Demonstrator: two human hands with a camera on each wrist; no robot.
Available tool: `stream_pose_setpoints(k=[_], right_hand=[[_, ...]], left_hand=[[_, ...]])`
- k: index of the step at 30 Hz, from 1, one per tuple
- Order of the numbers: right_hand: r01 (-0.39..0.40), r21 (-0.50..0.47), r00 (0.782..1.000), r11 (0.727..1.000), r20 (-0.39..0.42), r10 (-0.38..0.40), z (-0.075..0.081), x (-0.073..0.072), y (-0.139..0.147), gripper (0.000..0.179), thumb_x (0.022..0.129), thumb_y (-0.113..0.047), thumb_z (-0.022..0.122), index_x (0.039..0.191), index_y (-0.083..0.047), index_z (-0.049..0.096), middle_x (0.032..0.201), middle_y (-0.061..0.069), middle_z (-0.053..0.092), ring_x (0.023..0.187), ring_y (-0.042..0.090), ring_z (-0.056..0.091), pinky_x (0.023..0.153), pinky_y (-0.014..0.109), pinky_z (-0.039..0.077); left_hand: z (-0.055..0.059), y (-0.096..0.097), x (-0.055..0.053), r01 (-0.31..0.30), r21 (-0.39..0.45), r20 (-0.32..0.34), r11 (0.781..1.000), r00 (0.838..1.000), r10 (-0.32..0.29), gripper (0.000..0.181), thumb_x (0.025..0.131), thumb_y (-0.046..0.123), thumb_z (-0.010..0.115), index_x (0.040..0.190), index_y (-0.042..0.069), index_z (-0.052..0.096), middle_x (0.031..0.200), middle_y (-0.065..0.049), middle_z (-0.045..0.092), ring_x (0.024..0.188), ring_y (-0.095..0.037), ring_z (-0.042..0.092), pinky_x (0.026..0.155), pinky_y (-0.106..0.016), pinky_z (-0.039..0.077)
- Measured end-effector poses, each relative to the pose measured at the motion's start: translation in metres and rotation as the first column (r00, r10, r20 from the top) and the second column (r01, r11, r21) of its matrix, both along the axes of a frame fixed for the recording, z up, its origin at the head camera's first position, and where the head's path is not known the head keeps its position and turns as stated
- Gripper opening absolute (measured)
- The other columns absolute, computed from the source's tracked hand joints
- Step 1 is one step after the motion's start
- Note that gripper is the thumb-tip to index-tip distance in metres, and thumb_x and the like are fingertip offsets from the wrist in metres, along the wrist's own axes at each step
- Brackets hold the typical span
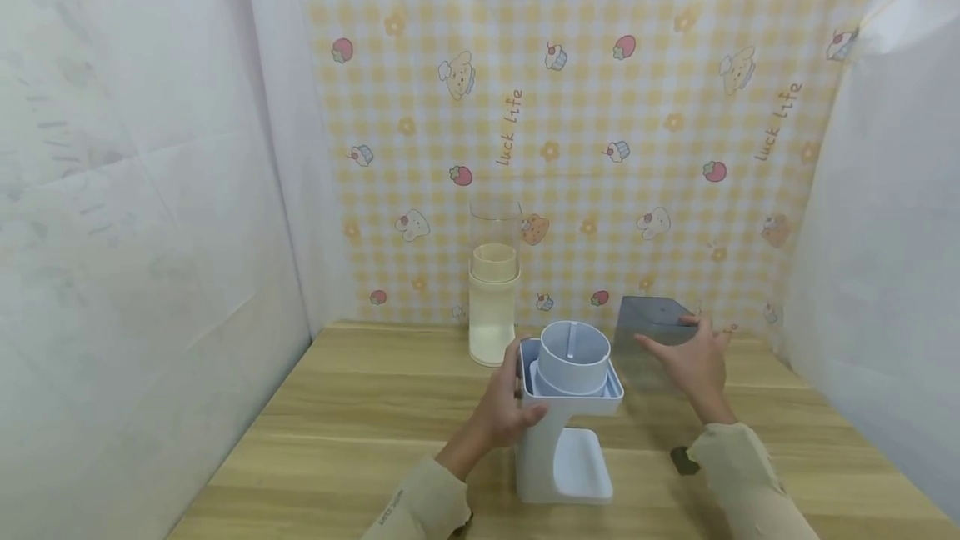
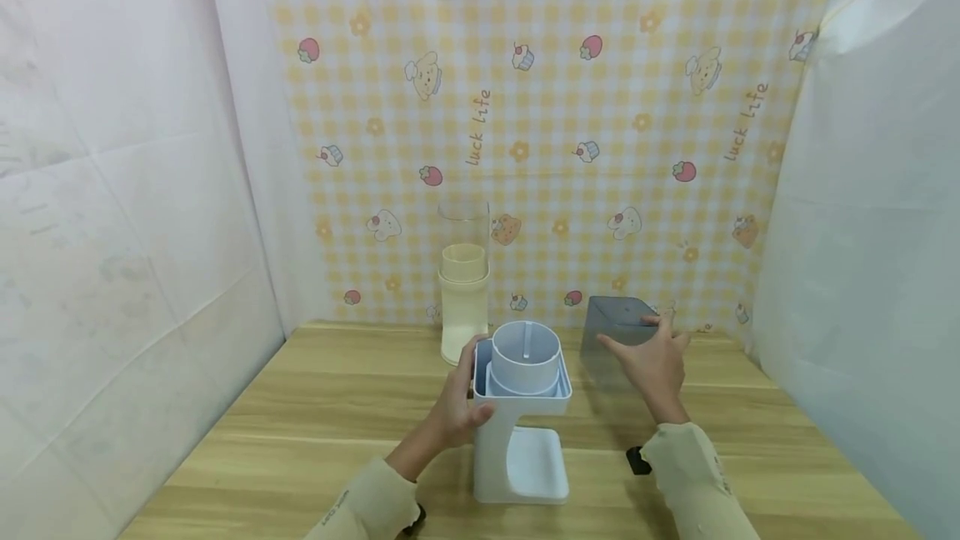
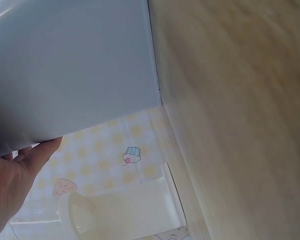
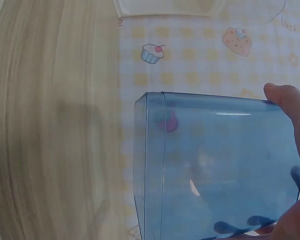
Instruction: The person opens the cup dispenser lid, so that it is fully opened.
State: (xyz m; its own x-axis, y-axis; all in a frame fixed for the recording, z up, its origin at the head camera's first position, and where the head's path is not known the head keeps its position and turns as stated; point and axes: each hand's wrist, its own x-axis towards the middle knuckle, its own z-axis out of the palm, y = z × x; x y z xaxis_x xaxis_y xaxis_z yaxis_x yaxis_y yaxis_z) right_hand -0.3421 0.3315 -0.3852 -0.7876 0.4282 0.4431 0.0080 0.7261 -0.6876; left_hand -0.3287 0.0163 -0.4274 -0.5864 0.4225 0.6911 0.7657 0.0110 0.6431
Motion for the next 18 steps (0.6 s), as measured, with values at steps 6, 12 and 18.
stream_pose_setpoints(k=[6, 12, 18], right_hand=[[0.011, 0.004, 1.000, 1.000, 0.009, -0.011, -0.007, -0.004, 0.001, 0.100, 0.069, -0.060, 0.083, 0.135, 0.004, 0.044, 0.127, 0.037, 0.036, 0.106, 0.042, 0.039, 0.063, 0.044, 0.043], [0.002, -0.022, 1.000, 1.000, -0.012, -0.002, -0.013, -0.011, 0.001, 0.100, 0.068, -0.059, 0.084, 0.135, 0.004, 0.044, 0.132, 0.038, 0.034, 0.109, 0.044, 0.039, 0.067, 0.048, 0.044], [0.004, -0.025, 0.999, 1.000, -0.034, -0.005, -0.017, -0.017, 0.002, 0.098, 0.068, -0.059, 0.085, 0.134, 0.003, 0.046, 0.135, 0.039, 0.032, 0.107, 0.044, 0.040, 0.067, 0.049, 0.045]], left_hand=[[-0.002, 0.000, 0.001, 0.003, 0.005, 0.015, 1.000, 1.000, -0.003, 0.101, 0.079, 0.083, 0.048, 0.150, 0.015, 0.026, 0.121, -0.009, 0.058, 0.099, -0.016, 0.059, 0.070, -0.029, 0.057], [-0.002, -0.001, 0.002, -0.002, -0.001, 0.028, 1.000, 1.000, 0.002, 0.103, 0.079, 0.084, 0.048, 0.150, 0.013, 0.026, 0.122, -0.008, 0.058, 0.100, -0.015, 0.059, 0.071, -0.029, 0.057], [-0.003, 0.000, 0.001, 0.003, 0.004, 0.011, 1.000, 1.000, -0.003, 0.101, 0.080, 0.083, 0.047, 0.150, 0.014, 0.025, 0.123, -0.009, 0.058, 0.102, -0.016, 0.060, 0.072, -0.029, 0.057]])
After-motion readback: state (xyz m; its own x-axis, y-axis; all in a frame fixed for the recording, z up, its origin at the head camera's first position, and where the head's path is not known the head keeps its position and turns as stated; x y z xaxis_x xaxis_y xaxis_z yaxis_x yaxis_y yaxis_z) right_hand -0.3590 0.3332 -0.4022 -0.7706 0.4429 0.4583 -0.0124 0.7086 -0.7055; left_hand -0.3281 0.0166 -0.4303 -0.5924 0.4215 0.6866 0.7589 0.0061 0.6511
